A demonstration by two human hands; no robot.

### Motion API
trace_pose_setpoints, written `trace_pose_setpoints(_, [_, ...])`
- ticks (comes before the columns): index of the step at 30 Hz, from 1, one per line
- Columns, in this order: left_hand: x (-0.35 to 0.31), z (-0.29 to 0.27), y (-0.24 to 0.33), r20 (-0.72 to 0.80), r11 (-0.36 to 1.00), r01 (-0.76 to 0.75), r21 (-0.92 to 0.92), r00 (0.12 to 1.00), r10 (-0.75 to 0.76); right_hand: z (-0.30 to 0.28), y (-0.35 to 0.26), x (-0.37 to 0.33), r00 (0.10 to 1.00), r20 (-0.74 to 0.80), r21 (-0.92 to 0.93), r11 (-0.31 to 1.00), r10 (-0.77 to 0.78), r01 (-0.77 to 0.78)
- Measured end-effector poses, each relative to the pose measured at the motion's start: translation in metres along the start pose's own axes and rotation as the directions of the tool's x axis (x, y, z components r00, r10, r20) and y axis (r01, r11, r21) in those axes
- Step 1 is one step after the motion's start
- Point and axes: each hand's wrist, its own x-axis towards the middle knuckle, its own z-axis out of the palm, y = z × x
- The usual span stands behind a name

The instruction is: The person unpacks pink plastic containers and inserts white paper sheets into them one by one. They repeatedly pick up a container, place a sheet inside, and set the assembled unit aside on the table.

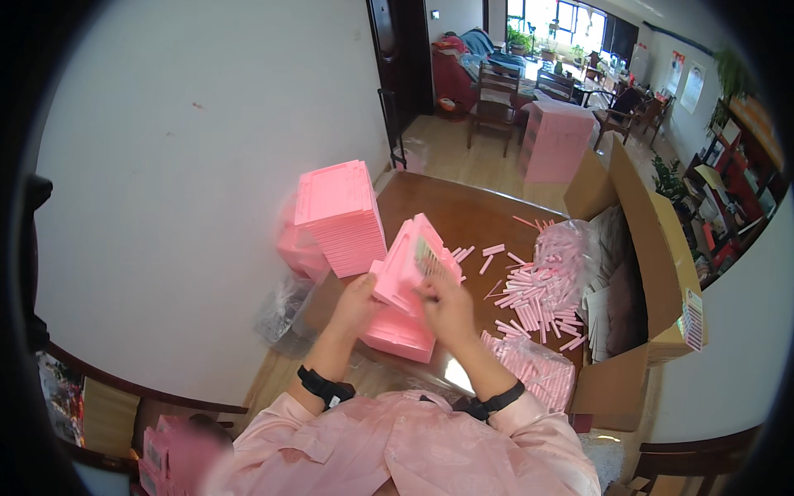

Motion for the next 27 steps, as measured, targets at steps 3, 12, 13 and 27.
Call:
trace_pose_setpoints(3, [-0.007,-0.041,0.009,0.014,0.998,-0.021,0.055,1.000,0.020,-0.038,0.017,0.034,0.974,-0.204,0.232,0.972,0.097,-0.049])
trace_pose_setpoints(12, [-0.031,-0.127,-0.005,-0.112,0.819,0.218,0.530,0.976,-0.188,0.000,0.158,0.070,0.995,0.056,-0.544,0.838,0.081,-0.038])
trace_pose_setpoints(13, [-0.033,-0.129,-0.009,-0.099,0.819,0.160,0.550,0.987,-0.127,0.017,0.174,0.072,0.999,0.019,-0.584,0.811,0.045,-0.025])
trace_pose_setpoints(27, [-0.017,-0.080,0.027,-0.221,0.815,0.048,0.578,0.970,0.100,-0.131,0.339,-0.118,0.362,-0.630,0.227,0.609,0.687,-0.760])
